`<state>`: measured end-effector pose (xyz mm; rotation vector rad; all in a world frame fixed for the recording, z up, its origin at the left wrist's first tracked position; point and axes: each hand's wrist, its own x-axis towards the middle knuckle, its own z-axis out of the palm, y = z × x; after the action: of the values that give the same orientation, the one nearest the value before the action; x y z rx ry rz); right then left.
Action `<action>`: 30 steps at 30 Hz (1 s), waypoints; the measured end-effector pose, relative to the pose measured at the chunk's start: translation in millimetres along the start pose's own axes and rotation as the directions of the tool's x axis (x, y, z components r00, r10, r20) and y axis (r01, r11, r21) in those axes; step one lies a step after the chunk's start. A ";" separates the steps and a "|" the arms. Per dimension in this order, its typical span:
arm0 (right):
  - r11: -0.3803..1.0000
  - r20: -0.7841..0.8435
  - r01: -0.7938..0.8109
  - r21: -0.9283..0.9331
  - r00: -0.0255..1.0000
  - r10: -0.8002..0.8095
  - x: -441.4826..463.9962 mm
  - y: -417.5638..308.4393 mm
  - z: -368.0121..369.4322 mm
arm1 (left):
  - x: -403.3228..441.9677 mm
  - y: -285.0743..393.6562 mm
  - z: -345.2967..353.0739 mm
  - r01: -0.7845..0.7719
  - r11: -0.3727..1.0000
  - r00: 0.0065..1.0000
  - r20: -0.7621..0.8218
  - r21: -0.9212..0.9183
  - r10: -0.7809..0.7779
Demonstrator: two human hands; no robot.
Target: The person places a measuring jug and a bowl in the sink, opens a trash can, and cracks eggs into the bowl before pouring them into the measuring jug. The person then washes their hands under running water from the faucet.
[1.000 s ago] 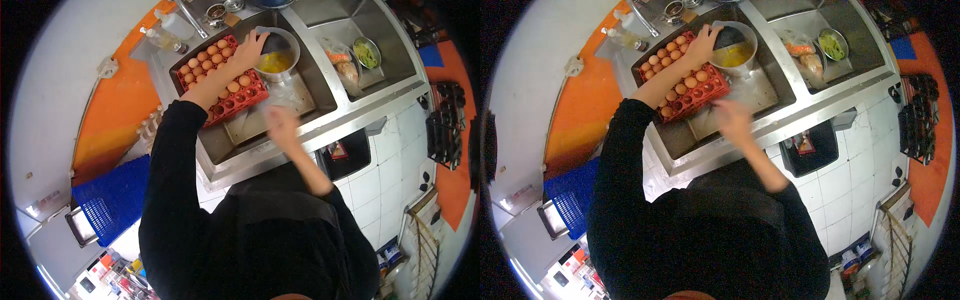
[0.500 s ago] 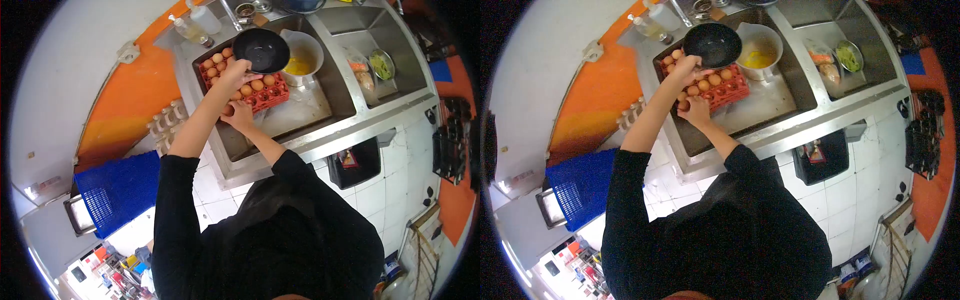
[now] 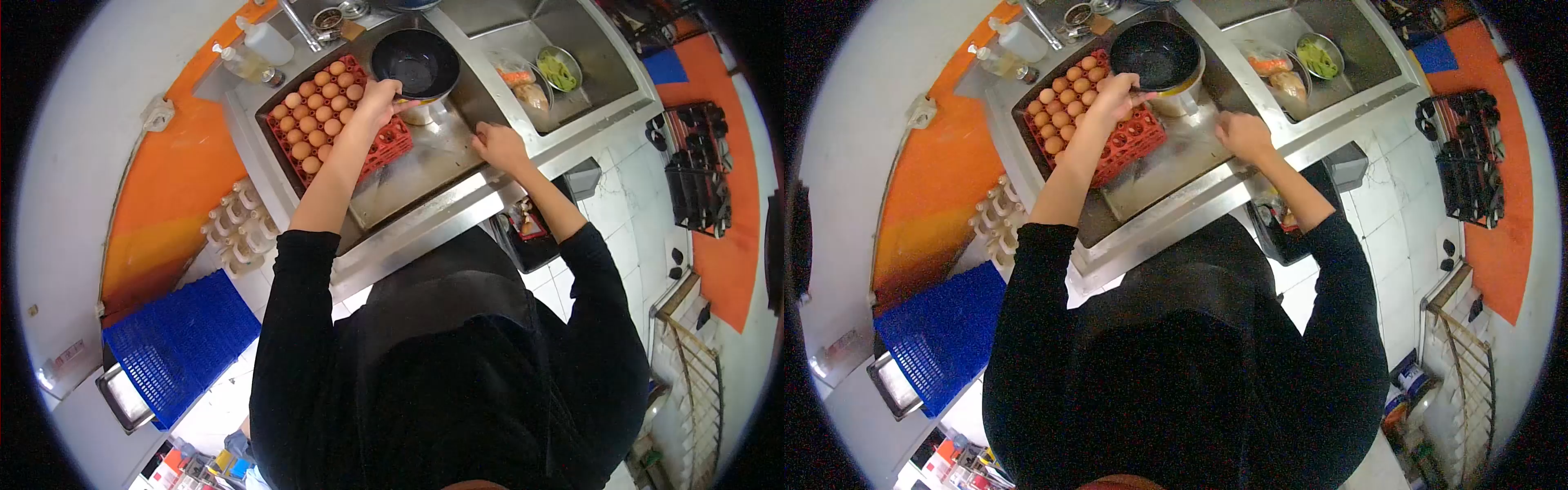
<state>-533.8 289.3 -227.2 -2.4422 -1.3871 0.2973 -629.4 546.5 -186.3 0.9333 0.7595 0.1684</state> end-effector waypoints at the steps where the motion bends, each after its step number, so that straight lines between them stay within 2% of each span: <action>1: 0.996 0.039 -0.002 -0.088 0.999 0.005 -8.2 8.6 3.0 | -10.5 2.9 10.5 -0.004 0.999 1.000 0.025 0.047 0.003; 3: 0.966 0.111 0.007 -0.260 0.994 0.023 -20.8 17.8 9.5 | -6.6 -8.6 14.8 -0.002 0.997 1.000 0.019 0.074 0.000; 6: 0.965 0.092 0.029 -0.259 0.996 -0.005 -15.9 24.9 8.6 | -1.8 -22.0 18.9 0.051 0.995 0.999 -0.018 0.081 -0.049; 9: 0.974 0.075 -0.031 -0.226 0.996 0.049 -25.3 24.4 10.9 | 4.9 -37.0 14.7 0.063 0.992 0.998 0.001 0.110 -0.063; 10: 0.974 0.065 -0.032 -0.224 0.997 0.048 -24.1 25.6 9.6 | 4.9 -37.8 13.5 0.143 0.986 0.989 0.023 0.084 -0.145; 11: 0.984 0.067 -0.040 -0.176 0.996 0.052 -20.1 31.7 10.5 | 3.8 -42.2 15.1 0.095 0.987 0.995 -0.021 0.127 -0.093; 13: 0.963 -0.002 -0.147 0.224 0.989 0.151 -5.9 26.7 -10.8 | -13.1 -50.5 20.9 0.031 0.984 0.998 -0.059 0.177 -0.021; 14: 0.892 -0.018 -0.178 0.415 0.979 0.204 1.7 23.2 -25.1 | -15.2 -57.8 20.6 0.013 0.983 0.999 -0.052 0.181 -0.004; 15: 0.722 0.044 -0.177 0.669 0.979 0.199 9.2 16.3 -40.4 | -21.2 -60.8 25.1 0.055 0.979 0.996 -0.086 0.198 -0.038; 16: 0.696 -0.033 -0.065 0.716 0.991 0.126 19.0 9.8 -44.4 | -26.6 -68.1 31.2 0.030 0.983 0.998 -0.053 0.183 -0.020; 18: 0.611 -0.191 0.152 0.777 0.982 -0.001 33.7 -6.5 -47.1 | -27.5 -80.3 35.9 0.087 0.983 0.989 0.103 0.162 -0.104; 20: 0.790 -0.157 0.115 0.602 0.987 -0.024 38.3 -18.0 -54.2 | -46.5 -67.9 55.0 0.067 0.980 0.979 0.175 0.189 -0.100; 21: 0.812 -0.180 0.148 0.565 0.982 -0.053 38.9 -20.4 -53.4 | -54.3 -59.9 63.1 0.070 0.976 0.976 0.188 0.204 -0.110; 24: 0.844 -0.102 0.040 0.535 0.995 0.018 35.0 -22.1 -58.6 | -60.6 -57.4 71.1 0.067 0.971 0.974 0.196 0.228 -0.114; 30: 0.914 -0.162 0.081 0.398 0.987 -0.017 35.3 -21.1 -59.4 | -61.6 -61.7 73.7 0.056 0.980 0.974 0.204 0.190 -0.095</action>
<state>-513.0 319.8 -165.1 -2.0419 -1.1821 0.3363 -637.5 433.1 -175.8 1.0760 0.6177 -0.0699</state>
